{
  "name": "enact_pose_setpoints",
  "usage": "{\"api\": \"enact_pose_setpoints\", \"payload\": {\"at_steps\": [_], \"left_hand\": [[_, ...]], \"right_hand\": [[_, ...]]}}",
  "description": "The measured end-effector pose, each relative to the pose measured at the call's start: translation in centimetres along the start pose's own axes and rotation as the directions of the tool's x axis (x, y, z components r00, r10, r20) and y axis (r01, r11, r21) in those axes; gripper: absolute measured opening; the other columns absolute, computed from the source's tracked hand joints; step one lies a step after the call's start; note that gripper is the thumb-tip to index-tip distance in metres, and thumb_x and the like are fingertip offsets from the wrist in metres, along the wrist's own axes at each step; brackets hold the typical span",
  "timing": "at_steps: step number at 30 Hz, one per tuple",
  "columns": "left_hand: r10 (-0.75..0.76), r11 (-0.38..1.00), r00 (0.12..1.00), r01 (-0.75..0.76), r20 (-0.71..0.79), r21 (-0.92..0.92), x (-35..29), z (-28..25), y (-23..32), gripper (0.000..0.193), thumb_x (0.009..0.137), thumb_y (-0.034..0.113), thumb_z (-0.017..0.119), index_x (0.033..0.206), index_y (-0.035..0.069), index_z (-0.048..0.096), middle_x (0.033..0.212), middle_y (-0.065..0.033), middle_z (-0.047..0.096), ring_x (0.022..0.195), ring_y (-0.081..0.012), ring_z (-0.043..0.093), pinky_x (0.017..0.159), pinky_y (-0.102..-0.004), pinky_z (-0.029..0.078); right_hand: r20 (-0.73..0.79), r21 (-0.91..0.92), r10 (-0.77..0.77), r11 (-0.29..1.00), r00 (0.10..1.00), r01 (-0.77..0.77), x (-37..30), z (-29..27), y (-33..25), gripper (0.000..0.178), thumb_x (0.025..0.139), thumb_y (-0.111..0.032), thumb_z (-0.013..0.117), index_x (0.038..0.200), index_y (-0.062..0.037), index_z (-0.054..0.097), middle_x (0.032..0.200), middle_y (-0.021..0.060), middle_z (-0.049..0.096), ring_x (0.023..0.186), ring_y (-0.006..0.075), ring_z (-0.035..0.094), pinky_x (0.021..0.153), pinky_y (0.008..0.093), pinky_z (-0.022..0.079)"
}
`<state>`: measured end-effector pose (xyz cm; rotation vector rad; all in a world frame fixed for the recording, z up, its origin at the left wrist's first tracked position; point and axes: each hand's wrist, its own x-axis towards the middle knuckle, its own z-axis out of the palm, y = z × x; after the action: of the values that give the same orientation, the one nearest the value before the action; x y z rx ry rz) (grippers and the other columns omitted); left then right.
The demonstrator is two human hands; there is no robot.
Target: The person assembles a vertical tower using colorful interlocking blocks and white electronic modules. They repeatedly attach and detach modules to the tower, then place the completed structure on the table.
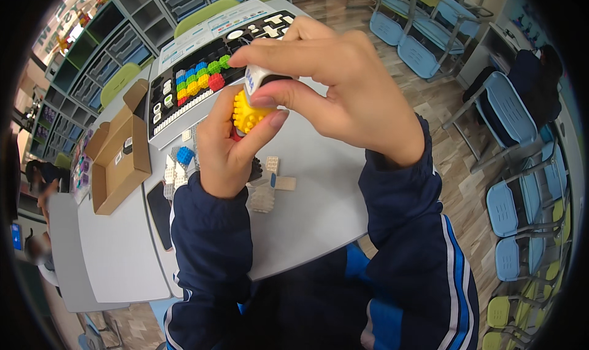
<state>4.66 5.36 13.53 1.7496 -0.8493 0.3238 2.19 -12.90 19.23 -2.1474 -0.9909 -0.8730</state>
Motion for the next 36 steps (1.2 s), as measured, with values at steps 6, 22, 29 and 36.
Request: {"api": "enact_pose_setpoints", "payload": {"at_steps": [6,22,29,36], "left_hand": [[0.133,0.982,0.988,-0.122,-0.072,0.146,0.3,-0.4,0.4,0.038,0.078,0.023,0.078,0.098,0.001,0.056,0.077,-0.0138,0.067,0.068,-0.0265,0.069,0.06,-0.0305,0.052],[-0.156,0.983,0.986,0.15,-0.055,-0.104,0.6,0.9,-0.3,0.041,0.081,0.021,0.077,0.111,0.001,0.057,0.088,-0.0073,0.065,0.078,-0.0101,0.058,0.071,-0.0238,0.048],[-0.135,0.99,0.991,0.134,-0.008,-0.041,0.6,1.3,-0.6,0.041,0.082,0.023,0.075,0.11,0.002,0.055,0.087,-0.0096,0.066,0.076,-0.0134,0.061,0.07,-0.0254,0.048],[-0.244,0.948,0.942,0.18,0.232,0.264,-0.3,-2.1,0.1,0.091,0.073,0.031,0.082,0.138,-0.001,0.028,0.121,-0.0248,0.053,0.11,-0.032,0.057,0.089,-0.0375,0.046]], "right_hand": [[-0.028,0.0,-0.028,1.0,0.999,0.028,0.0,0.3,0.0,0.037,0.074,-0.013,0.072,0.109,-0.0009,0.069,0.09,0.0112,0.069,0.07,0.0188,0.051,0.063,0.0273,0.043],[-0.006,0.565,0.009,0.825,1.0,-0.004,-0.1,0.9,4.4,0.054,0.096,-0.048,0.043,0.121,-0.0045,0.062,0.118,0.0109,0.064,0.108,0.0188,0.06,0.093,0.029,0.046],[0.075,0.607,0.133,0.78,0.988,-0.151,0.2,2.1,5.3,0.083,0.093,-0.068,0.017,0.116,-0.0033,0.065,0.109,0.0126,0.066,0.11,0.022,0.058,0.099,0.0342,0.041],[0.25,0.757,0.091,0.602,0.964,-0.253,-0.4,1.4,6.2,0.067,0.08,-0.025,0.076,0.137,-0.0075,0.046,0.119,0.008,0.059,0.111,0.0177,0.056,0.1,0.0329,0.041]]}}
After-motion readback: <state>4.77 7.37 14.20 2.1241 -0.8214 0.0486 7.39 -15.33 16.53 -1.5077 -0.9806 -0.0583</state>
